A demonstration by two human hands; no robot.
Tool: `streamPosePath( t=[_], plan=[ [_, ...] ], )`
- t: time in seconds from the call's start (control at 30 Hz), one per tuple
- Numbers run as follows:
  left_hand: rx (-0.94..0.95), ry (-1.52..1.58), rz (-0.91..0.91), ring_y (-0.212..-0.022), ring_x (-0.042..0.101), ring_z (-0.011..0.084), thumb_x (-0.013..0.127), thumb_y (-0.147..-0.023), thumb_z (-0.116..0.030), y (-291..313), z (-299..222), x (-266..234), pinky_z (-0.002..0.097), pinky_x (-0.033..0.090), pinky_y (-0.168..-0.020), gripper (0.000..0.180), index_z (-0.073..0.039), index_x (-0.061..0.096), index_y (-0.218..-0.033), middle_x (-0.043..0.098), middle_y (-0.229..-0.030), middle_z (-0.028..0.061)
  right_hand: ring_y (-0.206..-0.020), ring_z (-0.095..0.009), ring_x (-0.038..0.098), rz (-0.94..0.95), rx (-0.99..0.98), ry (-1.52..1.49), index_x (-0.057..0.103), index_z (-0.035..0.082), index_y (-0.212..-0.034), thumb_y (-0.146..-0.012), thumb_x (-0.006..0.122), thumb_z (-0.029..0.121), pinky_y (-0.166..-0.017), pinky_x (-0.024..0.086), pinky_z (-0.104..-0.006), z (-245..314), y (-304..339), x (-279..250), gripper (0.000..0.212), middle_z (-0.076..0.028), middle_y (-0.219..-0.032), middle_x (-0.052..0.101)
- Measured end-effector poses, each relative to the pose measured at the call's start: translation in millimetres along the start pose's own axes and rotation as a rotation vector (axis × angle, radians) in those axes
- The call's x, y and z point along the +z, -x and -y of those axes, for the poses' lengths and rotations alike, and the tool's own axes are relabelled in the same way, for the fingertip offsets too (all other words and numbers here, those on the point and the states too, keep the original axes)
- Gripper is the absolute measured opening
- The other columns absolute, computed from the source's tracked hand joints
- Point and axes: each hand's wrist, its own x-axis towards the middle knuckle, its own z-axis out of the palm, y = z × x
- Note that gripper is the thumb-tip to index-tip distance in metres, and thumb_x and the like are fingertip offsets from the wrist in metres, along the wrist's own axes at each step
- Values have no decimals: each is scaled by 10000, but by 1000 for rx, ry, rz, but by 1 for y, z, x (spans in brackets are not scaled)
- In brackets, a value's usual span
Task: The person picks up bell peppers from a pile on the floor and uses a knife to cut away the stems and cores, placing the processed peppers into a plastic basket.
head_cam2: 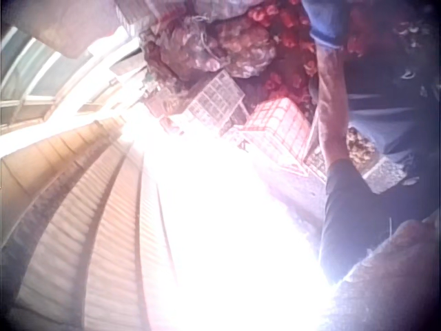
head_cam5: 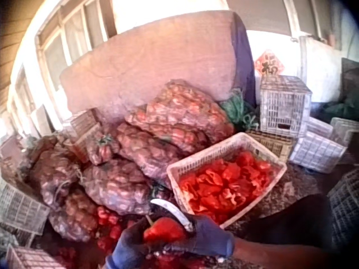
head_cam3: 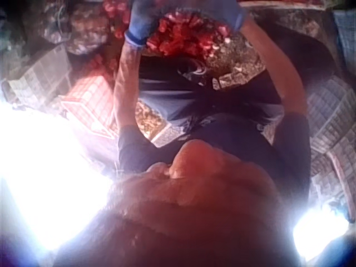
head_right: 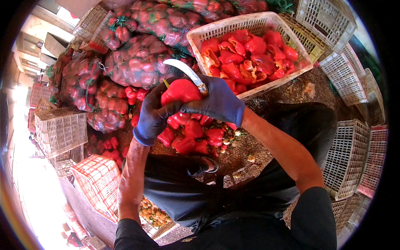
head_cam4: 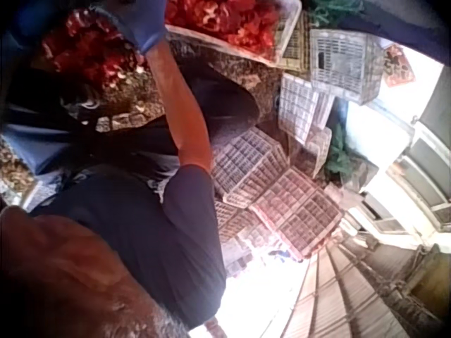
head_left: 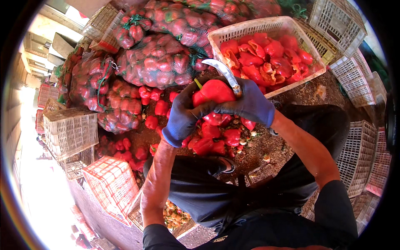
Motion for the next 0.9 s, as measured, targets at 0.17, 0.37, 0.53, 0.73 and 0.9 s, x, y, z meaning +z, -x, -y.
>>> streamPosePath(
  t=[0.17, 0.37, 0.53, 0.73, 0.9],
  plan=[
    [-97, 48, 32, -1219, 616, 164, 638, -778, 75, 1, 10, -17, 319, 511, -1051, 736, 48, 473, -1495, 636, -1361, 101, -835, -72, 660, 67, 337, -265, 690, -13, -1272, -814, 859, 130, -708, 531, -264, 8, 2, -11, 509, -41, -949, 736],
    [-96, 266, 40, -1268, 603, 208, 658, -792, 69, 5, -6, -10, 357, 488, -1093, 726, 44, 481, -1495, 623, -1397, 126, -523, -44, 515, -5, 387, -556, 685, 51, -924, -909, 772, 212, -456, 373, -235, -6, 8, -21, 184, 31, -661, 575],
    [0, -85, -139, -1270, 602, 223, 736, -876, 33, -9, 17, -17, 369, 485, -1097, 677, 58, 462, -1495, 609, -1403, 147, -475, -64, 485, -67, 491, -582, 638, 84, -841, -924, 760, 283, -416, 324, -247, -15, 7, -15, 248, 18, -645, 562],
    [351, -1113, -170, -1250, 645, 266, 767, -844, 31, -14, 22, -17, 344, 523, -1023, 728, -86, 496, -1510, 623, -1407, 179, -475, -80, 486, -89, 480, -684, 640, 86, -818, -919, 760, 329, -431, 338, -260, -19, 8, -16, 289, -2, -650, 578],
    [412, -785, -430, -1064, 689, 187, 741, -939, -74, -18, 39, -22, 332, 557, -927, 531, -47, 560, -1437, 716, -1180, 118, -524, -69, 504, -87, 423, -459, 683, 71, -870, -894, 797, 321, -461, 370, -261, -6, 8, -22, 275, 15, -665, 591]
  ],
)
